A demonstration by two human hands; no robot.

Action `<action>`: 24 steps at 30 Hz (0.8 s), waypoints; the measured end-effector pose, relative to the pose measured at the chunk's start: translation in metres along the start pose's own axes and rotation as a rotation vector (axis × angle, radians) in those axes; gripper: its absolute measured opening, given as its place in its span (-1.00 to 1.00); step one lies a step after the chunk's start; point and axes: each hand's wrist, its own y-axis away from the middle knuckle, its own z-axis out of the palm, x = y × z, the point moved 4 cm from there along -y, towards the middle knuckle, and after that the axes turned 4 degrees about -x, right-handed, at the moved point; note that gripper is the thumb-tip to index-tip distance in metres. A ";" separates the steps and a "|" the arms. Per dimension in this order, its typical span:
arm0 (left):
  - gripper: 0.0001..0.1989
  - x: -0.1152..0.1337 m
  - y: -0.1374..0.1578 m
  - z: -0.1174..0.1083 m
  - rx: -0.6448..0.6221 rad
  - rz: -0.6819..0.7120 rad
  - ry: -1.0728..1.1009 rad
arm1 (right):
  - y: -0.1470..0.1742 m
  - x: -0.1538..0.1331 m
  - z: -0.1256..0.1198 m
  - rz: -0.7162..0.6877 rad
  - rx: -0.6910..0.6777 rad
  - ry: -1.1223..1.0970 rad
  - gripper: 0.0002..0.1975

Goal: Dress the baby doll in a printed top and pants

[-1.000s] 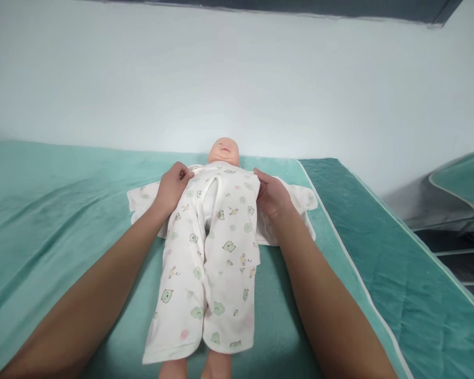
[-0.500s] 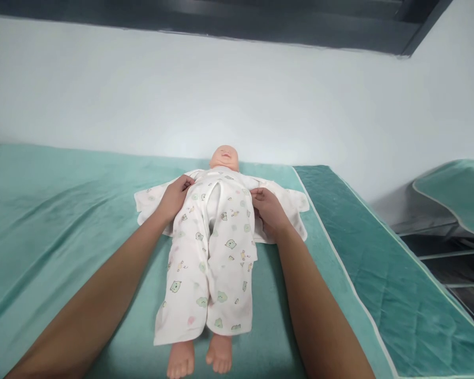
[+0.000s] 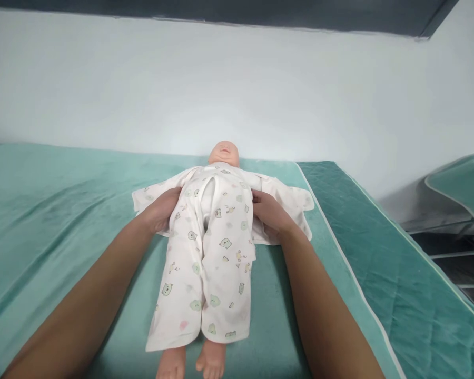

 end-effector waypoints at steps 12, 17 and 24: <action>-0.80 0.007 0.012 0.015 -0.194 -0.182 0.205 | -0.007 0.005 0.007 -0.087 0.137 -0.072 -0.62; -0.80 0.009 0.012 0.017 -0.188 -0.212 0.272 | -0.005 -0.001 0.010 -0.085 0.165 -0.003 -0.59; -0.80 -0.003 0.006 0.012 -0.107 -0.228 0.373 | 0.002 -0.016 0.022 -0.099 0.124 0.208 -0.75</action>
